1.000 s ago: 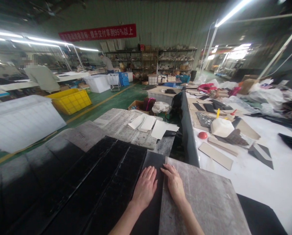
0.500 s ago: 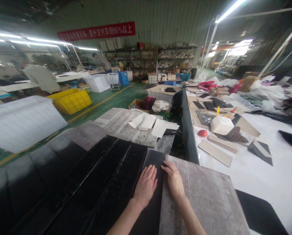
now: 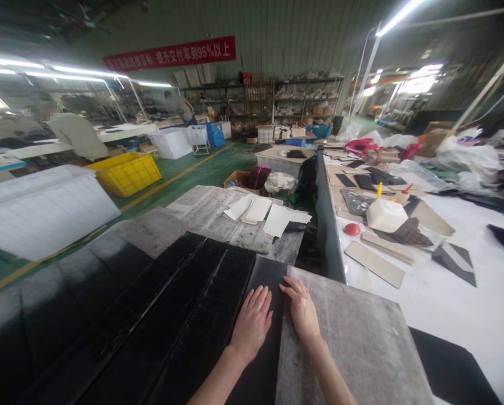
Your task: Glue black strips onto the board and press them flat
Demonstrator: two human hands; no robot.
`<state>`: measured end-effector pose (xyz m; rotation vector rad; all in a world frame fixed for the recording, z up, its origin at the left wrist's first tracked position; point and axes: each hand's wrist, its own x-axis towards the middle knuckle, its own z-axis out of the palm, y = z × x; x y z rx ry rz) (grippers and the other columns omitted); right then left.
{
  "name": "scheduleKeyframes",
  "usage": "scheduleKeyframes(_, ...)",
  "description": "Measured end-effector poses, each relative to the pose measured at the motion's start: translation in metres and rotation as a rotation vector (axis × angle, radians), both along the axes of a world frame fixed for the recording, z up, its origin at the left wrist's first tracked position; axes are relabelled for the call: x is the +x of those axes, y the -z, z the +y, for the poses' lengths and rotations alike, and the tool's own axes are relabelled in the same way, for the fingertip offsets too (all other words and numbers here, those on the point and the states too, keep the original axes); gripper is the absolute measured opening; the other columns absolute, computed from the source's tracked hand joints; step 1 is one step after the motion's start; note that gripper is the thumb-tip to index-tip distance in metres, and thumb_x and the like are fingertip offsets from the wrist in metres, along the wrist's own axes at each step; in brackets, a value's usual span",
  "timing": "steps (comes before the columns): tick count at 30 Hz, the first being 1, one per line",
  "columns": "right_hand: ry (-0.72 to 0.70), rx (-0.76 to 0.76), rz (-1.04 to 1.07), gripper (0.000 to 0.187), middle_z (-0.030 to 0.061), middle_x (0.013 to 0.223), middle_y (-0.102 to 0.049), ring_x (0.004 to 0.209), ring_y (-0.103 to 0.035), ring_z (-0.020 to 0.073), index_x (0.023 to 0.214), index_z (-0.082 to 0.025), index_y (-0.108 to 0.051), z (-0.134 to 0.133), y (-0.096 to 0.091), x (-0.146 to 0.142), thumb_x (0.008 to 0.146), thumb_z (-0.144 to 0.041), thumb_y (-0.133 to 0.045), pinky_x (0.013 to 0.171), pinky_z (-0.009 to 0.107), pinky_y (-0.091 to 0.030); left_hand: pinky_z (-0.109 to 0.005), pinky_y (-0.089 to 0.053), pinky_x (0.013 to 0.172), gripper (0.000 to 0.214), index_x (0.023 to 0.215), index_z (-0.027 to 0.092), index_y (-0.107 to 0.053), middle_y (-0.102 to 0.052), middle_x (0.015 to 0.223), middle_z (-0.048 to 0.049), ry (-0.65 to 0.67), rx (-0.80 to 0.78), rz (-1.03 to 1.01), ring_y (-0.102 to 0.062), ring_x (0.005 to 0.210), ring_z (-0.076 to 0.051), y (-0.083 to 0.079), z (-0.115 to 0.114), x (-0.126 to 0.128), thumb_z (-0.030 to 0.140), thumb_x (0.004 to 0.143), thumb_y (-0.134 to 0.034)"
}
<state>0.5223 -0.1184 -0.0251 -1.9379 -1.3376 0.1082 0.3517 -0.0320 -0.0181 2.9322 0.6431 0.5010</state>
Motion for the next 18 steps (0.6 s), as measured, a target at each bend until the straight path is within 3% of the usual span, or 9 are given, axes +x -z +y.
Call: scheduleKeyframes(18,-0.006,0.004,0.025,0.045,0.0053,0.136,-0.060,0.131,-0.049,0.0220,0.115,-0.026,-0.069,-0.0003,-0.0007,0.0011,0.088,-0.008,-0.037,0.114,0.052,-0.034,-0.049,-0.038,0.114,0.047,0.143,0.015,-0.038,-0.043,0.149,-0.0103,0.001,-0.007,-0.014,-0.037,0.139,-0.025,0.0054,-0.0018,-0.0036,0.022,0.097,-0.044)
